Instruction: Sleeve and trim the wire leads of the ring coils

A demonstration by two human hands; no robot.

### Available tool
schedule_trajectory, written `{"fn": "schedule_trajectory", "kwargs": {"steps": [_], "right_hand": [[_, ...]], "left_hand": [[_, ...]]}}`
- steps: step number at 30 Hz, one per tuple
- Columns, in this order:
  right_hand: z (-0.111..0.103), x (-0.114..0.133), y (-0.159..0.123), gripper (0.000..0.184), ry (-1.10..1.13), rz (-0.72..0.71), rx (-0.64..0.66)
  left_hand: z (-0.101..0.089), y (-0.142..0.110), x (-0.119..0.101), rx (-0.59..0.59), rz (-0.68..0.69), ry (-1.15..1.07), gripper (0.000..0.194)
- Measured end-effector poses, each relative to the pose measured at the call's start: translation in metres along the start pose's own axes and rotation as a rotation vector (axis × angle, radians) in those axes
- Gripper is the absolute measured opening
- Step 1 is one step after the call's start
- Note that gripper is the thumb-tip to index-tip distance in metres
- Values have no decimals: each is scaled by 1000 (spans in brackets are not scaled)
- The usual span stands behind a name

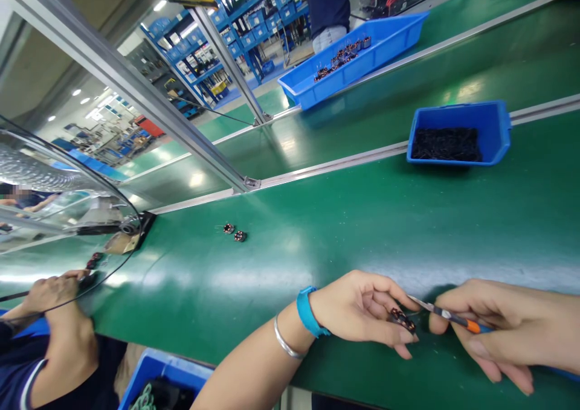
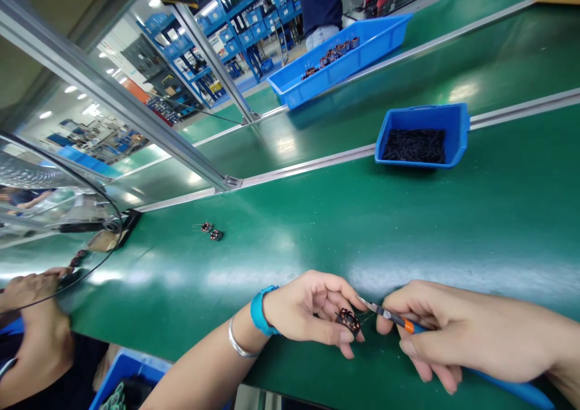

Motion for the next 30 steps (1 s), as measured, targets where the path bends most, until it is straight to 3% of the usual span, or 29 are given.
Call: {"fn": "schedule_trajectory", "kwargs": {"steps": [15,22,26,30], "right_hand": [[-1,-6,3,71,50,17,13],[6,14,-7,49,83,-2,-88],[6,25,-4,58,65,25,46],[1,12,-1,64,59,-1,13]], "left_hand": [[-3,-3,4,-53,-74,82,57],[0,-2,-1,-34,-42,62,52],[2,-2,-4,-32,-39,70,48],[2,-2,-4,-56,-63,167,55]]}}
Point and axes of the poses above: each hand's wrist, its own y-axis towards the middle knuckle, its own z-axis out of the palm, x = y × z, the point moved 2 cm from there along y, towards the middle knuckle, and after that the axes turned 12 degrees about x, right-handed, at the moved point
